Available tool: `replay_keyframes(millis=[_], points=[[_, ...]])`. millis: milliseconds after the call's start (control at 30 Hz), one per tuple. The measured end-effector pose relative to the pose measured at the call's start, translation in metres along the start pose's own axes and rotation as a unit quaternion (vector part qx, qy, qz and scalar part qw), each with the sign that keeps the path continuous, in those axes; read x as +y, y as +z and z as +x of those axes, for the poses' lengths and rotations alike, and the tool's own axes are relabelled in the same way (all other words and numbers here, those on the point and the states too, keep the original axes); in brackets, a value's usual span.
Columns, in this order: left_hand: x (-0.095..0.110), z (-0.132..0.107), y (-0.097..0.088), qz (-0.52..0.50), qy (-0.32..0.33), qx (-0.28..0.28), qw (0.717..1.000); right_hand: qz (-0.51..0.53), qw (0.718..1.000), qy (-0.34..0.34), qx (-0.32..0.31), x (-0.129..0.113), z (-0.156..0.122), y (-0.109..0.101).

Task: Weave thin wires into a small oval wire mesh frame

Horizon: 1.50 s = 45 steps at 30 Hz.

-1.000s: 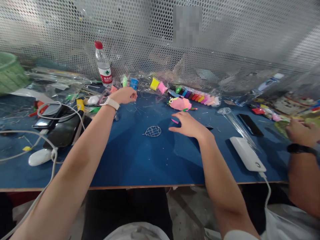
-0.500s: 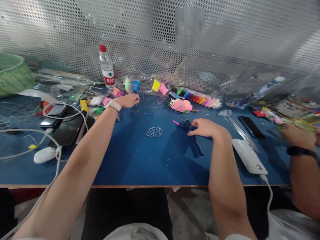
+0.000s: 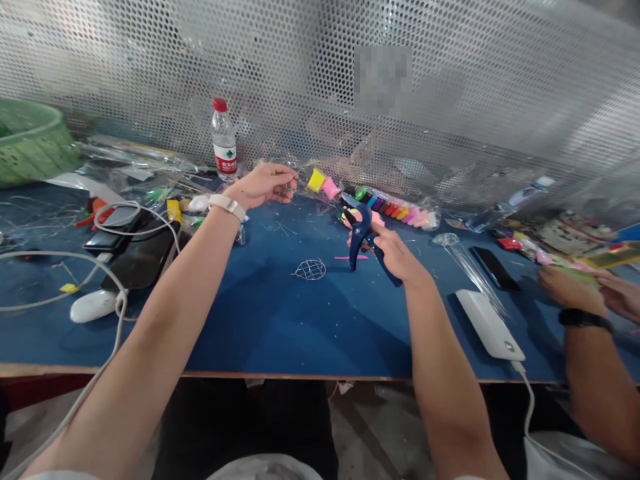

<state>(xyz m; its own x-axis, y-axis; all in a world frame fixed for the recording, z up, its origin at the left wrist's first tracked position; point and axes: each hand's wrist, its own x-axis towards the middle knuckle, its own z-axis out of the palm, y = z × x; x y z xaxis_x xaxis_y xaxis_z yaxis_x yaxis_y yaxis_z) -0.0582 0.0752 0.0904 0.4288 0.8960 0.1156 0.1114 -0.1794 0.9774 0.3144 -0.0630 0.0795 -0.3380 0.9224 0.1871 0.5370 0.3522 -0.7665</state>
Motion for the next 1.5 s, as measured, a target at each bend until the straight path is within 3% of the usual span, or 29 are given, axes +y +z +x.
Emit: replay_keyframes(millis=[133, 233, 433, 633, 867, 1067, 1500], points=[[0.007, 0.0, 0.009, 0.057, 0.025, -0.02, 0.998, 0.032, 0.999, 0.005, 0.041, 0.012, 0.009, 0.018], [0.014, -0.001, 0.018, 0.094, 0.058, -0.023, 0.994, 0.055, 0.998, 0.024, 0.034, 0.013, 0.014, 0.034], [0.021, -0.002, 0.038, 0.107, 0.07, -0.023, 0.992, -0.029, 0.999, 0.025, 0.023, 0.009, 0.015, 0.055], [0.021, -0.006, 0.061, 0.092, 0.061, -0.069, 0.992, -0.026, 0.994, 0.033, 0.099, 0.017, 0.012, 0.059], [0.022, -0.005, 0.083, 0.081, 0.064, -0.119, 0.987, -0.022, 0.992, 0.028, 0.122, 0.009, 0.011, 0.063], [0.024, -0.008, 0.088, 0.061, 0.058, -0.135, 0.987, -0.005, 0.994, 0.029, 0.108, 0.003, 0.008, 0.064], [0.021, -0.009, 0.089, 0.012, 0.045, -0.158, 0.986, 0.027, 0.988, 0.029, 0.149, 0.003, 0.009, 0.066]])
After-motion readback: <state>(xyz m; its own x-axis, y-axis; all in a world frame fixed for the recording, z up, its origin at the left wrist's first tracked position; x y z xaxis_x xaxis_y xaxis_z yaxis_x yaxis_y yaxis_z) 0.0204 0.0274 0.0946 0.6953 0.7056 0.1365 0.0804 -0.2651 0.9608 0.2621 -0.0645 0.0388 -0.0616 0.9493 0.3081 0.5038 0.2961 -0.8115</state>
